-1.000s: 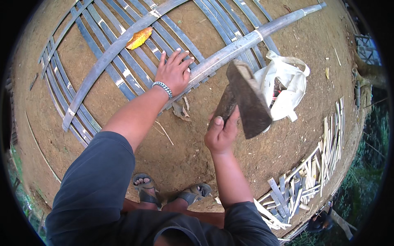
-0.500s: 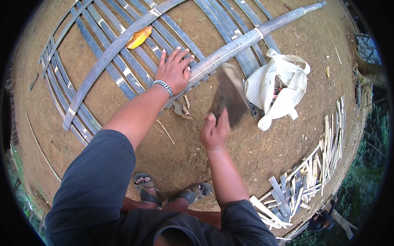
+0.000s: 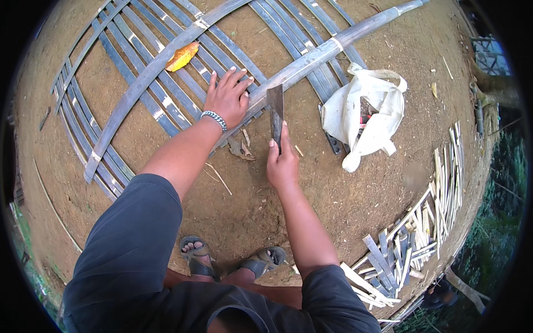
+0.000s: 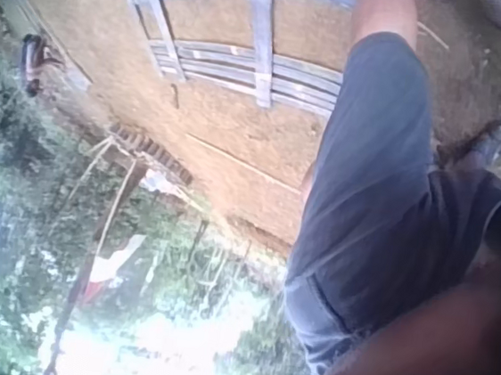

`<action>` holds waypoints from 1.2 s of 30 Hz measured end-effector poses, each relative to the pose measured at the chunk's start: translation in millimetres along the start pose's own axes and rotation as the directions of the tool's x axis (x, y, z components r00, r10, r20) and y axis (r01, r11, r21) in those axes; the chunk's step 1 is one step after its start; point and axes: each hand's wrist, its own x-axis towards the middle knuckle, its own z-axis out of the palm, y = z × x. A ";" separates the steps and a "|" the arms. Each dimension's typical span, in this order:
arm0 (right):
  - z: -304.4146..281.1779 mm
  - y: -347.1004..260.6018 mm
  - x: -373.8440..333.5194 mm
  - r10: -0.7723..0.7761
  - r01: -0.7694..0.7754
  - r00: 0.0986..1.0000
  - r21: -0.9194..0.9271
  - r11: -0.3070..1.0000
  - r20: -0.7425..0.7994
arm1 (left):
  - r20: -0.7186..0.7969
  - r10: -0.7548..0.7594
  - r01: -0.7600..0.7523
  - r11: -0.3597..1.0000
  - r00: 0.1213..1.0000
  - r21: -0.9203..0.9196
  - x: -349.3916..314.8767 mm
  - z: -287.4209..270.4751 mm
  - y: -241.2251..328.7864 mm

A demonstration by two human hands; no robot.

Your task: The person is constructing a bamboo frame by hammering small wooden pegs into pre-drilled holes on bamboo slats. They use a small axe to hammer the pegs and pick up additional pegs from a white bag.

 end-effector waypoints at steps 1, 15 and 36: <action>-4.1 -3.9 -2.8 0.101 -0.101 0.994 0.012 0.995 0.045 | 0.016 -0.008 0.008 1.000 1.000 0.005 -3.8 0.5 -0.9; -186.1 131.3 -94.9 -0.002 0.154 0.978 -0.714 0.683 0.209 | 0.047 0.039 -0.047 0.982 0.998 0.185 -0.4 -3.5 2.1; -199.1 161.2 -78.6 -0.053 0.283 0.919 -0.557 0.781 0.391 | 0.180 0.467 -0.434 0.880 0.866 -0.194 133.8 15.1 291.9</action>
